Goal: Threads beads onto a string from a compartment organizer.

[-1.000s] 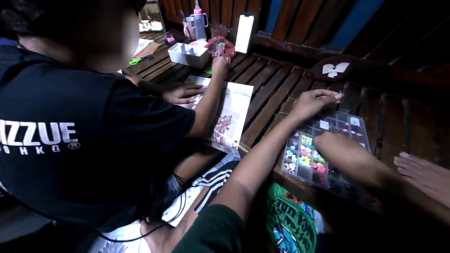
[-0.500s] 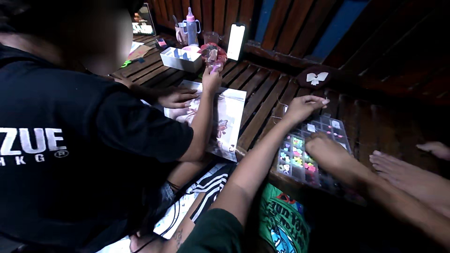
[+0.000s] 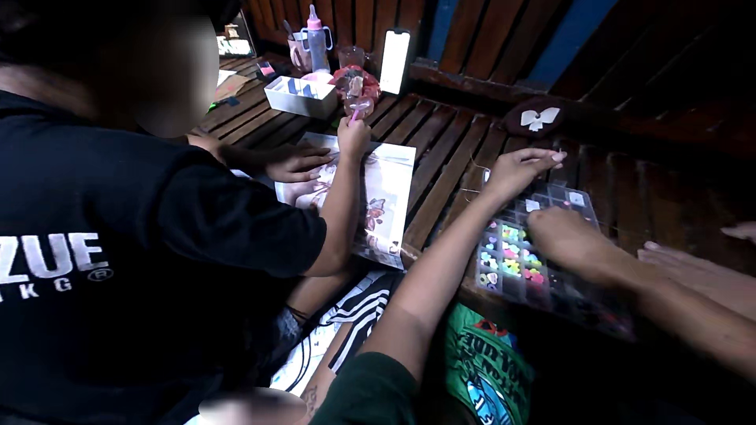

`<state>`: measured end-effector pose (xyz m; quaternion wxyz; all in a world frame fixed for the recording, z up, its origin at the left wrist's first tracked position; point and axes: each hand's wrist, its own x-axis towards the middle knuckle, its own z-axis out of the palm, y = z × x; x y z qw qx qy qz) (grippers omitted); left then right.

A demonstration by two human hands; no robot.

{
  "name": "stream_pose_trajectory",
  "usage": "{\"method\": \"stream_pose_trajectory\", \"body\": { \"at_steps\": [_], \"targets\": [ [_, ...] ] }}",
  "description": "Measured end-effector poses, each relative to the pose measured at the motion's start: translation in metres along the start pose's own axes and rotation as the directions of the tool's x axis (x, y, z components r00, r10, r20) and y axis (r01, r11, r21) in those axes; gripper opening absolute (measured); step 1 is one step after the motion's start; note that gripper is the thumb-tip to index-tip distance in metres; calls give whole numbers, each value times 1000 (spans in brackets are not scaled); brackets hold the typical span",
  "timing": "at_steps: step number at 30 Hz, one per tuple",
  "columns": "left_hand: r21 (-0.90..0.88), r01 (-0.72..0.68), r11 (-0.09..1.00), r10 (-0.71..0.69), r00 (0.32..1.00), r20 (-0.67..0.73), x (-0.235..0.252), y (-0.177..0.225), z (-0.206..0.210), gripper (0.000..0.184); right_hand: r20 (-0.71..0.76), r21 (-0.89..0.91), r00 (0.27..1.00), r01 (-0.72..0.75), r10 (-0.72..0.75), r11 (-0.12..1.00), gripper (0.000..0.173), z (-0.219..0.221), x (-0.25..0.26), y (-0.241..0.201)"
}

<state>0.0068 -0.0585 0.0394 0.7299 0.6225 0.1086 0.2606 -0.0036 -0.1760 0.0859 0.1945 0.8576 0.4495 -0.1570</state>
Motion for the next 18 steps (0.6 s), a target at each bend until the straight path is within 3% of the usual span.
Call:
{"method": "stream_pose_trajectory", "body": {
  "at_steps": [9,12,18],
  "targets": [
    [-20,-5,1000,5,1000,18,-1,0,2,23,-58,10,994,-88,88,996,22,20,-5,-22],
    [-29,-32,999,33,999,9,0,-1,4,21,2,-12,991,-132,132,991,26,15,-13,-27],
    [3,-32,999,31,999,42,-2,4,4,23,-129,214,953,-242,273,946,22,39,-9,-28]
  ]
}}
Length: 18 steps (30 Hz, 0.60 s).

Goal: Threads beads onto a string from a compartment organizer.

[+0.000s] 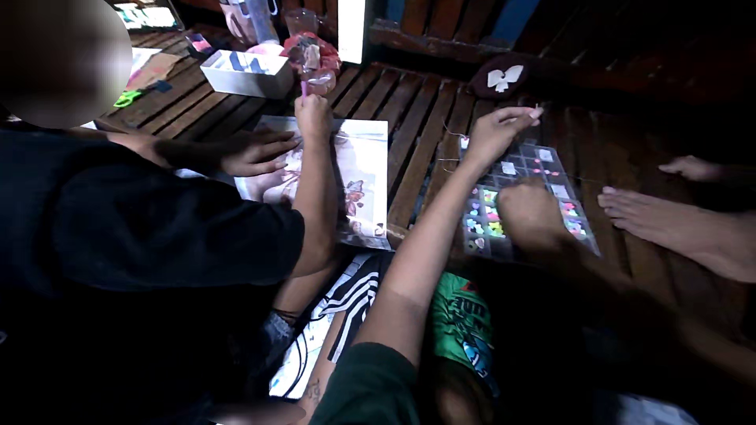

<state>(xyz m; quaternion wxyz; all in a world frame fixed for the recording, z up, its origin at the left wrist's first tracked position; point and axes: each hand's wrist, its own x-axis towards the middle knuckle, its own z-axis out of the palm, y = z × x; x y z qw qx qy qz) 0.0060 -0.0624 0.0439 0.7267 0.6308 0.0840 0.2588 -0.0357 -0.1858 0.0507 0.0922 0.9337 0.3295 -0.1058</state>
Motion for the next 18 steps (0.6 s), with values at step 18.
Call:
{"method": "stream_pose_trajectory", "body": {
  "at_steps": [18],
  "targets": [
    [59,-4,998,6,999,-32,2,-2,-6,19,-222,101,779,616,-586,781,20,-21,50,85]
  ]
}}
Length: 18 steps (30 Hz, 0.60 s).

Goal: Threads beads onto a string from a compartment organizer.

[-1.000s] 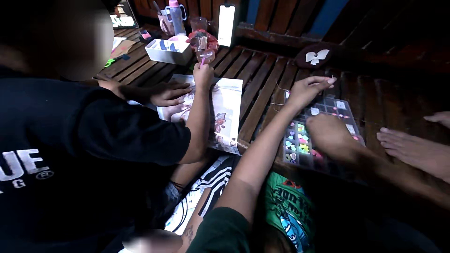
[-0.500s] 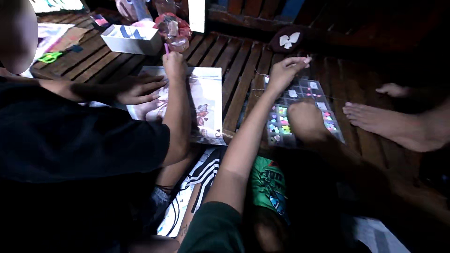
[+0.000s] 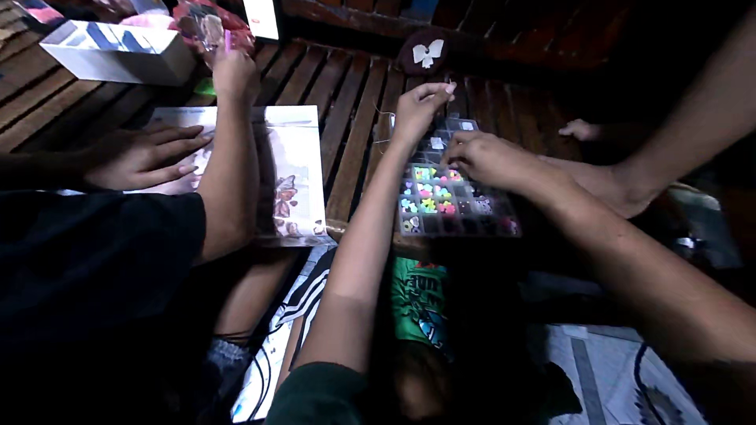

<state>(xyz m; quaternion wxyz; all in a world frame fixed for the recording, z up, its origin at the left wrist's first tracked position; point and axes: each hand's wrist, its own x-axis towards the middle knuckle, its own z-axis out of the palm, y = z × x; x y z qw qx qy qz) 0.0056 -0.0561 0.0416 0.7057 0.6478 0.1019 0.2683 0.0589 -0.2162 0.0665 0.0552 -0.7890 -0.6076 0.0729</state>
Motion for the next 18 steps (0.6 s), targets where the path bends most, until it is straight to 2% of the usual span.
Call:
{"method": "stream_pose_trajectory", "body": {
  "at_steps": [5,8,11,18],
  "targets": [
    [17,-22,1000,22,1000,2,2,-4,-2,19,102,-170,979,191,-176,967,18,-1,2,6],
    [19,-33,999,33,999,7,2,-5,-2,19,126,-110,962,256,-242,960,16,-5,8,14],
    [54,-30,998,29,999,16,2,-4,-2,20,182,-22,958,228,-220,974,17,-11,15,19],
    [42,-23,999,23,1000,11,2,-7,-2,16,149,27,933,328,-328,944,12,-5,24,37]
  ]
}}
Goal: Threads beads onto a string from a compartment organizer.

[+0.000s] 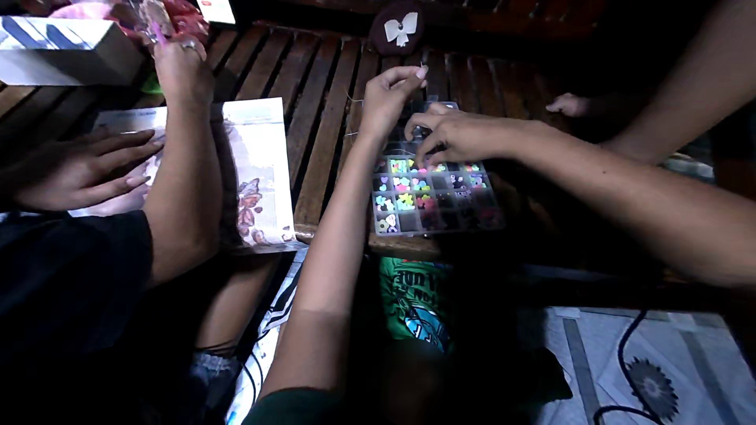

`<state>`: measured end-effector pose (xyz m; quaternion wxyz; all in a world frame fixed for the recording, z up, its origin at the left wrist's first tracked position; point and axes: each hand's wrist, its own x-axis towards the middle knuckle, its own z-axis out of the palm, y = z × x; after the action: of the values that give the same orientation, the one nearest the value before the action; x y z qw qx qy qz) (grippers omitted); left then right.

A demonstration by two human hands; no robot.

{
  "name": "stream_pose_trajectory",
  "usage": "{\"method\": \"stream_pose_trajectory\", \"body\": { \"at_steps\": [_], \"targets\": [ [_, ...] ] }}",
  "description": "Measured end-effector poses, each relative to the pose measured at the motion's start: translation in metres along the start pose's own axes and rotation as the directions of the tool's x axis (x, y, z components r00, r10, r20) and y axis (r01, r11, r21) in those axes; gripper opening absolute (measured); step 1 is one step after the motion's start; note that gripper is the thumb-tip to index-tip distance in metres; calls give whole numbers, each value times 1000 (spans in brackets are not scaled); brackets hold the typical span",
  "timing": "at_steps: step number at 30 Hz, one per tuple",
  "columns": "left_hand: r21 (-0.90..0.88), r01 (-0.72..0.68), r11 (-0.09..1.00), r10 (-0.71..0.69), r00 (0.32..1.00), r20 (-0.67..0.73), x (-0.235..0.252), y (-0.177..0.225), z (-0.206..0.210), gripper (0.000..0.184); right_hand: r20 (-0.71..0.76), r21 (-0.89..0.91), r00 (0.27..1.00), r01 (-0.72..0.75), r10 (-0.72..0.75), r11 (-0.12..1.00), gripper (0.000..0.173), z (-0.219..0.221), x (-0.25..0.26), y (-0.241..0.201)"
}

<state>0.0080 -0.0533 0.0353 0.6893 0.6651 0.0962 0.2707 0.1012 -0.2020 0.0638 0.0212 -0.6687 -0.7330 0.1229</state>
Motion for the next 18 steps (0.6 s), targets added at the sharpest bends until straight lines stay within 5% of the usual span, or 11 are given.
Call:
{"method": "stream_pose_trajectory", "body": {
  "at_steps": [10,18],
  "targets": [
    [39,2,999,-3,1000,9,1,-3,0,15,225,-194,974,24,20,981,16,-16,17,-14],
    [21,45,999,-45,999,-2,0,-2,-1,15,225,-43,971,-69,77,997,14,-26,11,-14]
  ]
}}
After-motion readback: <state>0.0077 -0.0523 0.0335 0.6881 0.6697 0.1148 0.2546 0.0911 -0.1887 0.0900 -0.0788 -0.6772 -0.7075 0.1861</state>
